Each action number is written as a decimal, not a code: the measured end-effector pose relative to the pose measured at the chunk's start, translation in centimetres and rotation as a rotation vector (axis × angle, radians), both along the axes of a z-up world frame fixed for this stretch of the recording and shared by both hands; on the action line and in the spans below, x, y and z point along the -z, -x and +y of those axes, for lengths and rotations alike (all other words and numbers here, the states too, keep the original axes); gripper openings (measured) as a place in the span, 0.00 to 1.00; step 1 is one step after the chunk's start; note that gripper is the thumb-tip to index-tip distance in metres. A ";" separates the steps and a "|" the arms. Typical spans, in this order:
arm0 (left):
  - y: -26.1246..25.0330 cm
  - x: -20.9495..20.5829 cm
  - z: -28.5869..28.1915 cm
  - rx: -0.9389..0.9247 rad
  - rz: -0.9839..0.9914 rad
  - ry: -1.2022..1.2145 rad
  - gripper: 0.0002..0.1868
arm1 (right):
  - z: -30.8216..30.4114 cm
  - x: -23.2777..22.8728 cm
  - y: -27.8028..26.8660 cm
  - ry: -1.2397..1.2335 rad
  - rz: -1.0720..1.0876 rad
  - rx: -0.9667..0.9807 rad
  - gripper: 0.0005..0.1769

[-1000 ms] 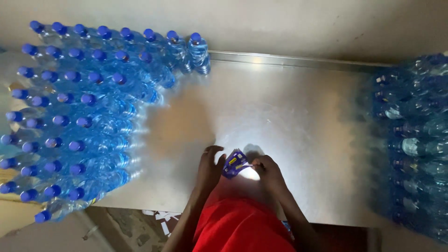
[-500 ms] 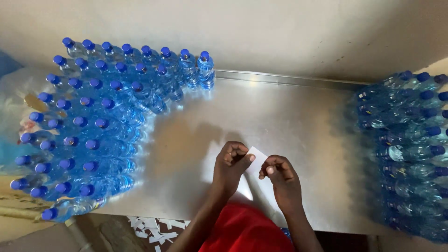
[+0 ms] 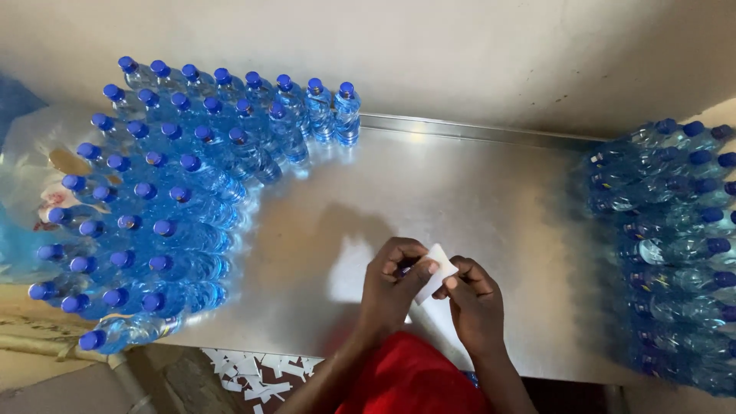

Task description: Manually applying adhesive labels to plastic water bottles and organizing them on a stainless steel workbench.

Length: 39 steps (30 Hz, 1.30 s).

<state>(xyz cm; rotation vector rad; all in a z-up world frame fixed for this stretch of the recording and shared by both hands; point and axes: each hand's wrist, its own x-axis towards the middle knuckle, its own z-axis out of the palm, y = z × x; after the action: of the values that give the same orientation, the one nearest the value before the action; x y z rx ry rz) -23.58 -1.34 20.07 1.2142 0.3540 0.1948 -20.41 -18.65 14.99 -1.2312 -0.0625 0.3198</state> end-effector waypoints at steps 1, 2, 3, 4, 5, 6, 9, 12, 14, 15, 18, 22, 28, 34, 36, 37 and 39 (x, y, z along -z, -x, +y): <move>0.1 0.1 -0.1 -0.002 -0.002 0.000 0.09 | 0.0 0.2 0.1 0.000 -0.002 -0.002 0.07; 0.3 0.1 -0.2 0.057 -0.107 0.030 0.09 | -0.1 0.3 0.2 0.013 -0.033 0.003 0.08; 0.4 0.2 -0.4 0.115 -0.212 0.059 0.11 | -0.2 0.5 0.3 0.026 -0.065 0.007 0.10; 0.5 0.2 -0.4 0.115 -0.213 0.060 0.11 | 0.6 -1.1 0.4 0.026 -0.065 0.007 0.10; 0.5 0.2 -0.5 0.117 -0.191 0.020 0.13 | 1.4 -2.7 0.4 0.182 -0.140 0.040 0.06; 0.7 0.2 -0.6 0.119 -0.167 -0.021 0.16 | 2.2 -4.2 0.5 0.338 -0.212 0.074 0.08; 0.9 0.2 -0.8 0.091 -0.113 0.098 0.13 | 2.5 -3.8 0.6 0.402 -0.310 0.125 0.05; 1.1 -0.5 -1.0 0.054 -0.073 0.106 0.11 | 2.5 -3.4 -0.1 0.406 -0.212 0.168 0.08; 1.1 0.1 -1.3 0.029 -0.068 0.111 0.12 | 1.9 -2.2 0.0 0.420 -0.163 0.184 0.04; 1.1 0.5 -1.4 0.004 -0.065 0.117 0.13 | 1.5 -1.6 -0.1 0.435 -0.116 0.202 0.00; 0.4 1.2 -1.0 -0.084 -0.077 0.124 0.11 | 1.6 -1.9 -0.6 0.375 -0.103 0.191 0.02; 0.3 0.0 0.3 -0.004 0.080 0.117 0.12 | 0.5 -0.8 -0.7 0.270 -0.052 0.184 0.01; 0.6 -1.0 0.8 0.129 0.125 0.064 0.05 | 0.4 -2.8 -0.2 0.320 -0.077 0.100 0.06; 0.6 -1.9 2.8 0.265 0.127 -0.120 0.03 | 1.0 -5.2 -0.7 0.445 -0.328 0.007 0.13; 0.7 -2.5 3.5 0.424 0.115 -0.056 0.04 | 0.6 -3.9 -1.0 0.435 -0.297 -0.008 0.04; 0.7 -1.9 3.3 0.424 0.117 -0.055 0.04 | 0.6 -3.7 -0.8 0.435 -0.295 -0.009 0.04; 0.4 -0.8 3.2 0.452 0.012 0.267 0.06 | 0.9 -3.3 -0.7 0.300 -0.290 -0.104 0.10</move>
<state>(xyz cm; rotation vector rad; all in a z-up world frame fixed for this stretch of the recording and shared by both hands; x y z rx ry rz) -24.01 1.84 20.84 1.0018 0.1038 -0.2437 -19.71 -17.77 18.30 -1.5698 -0.3395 0.2437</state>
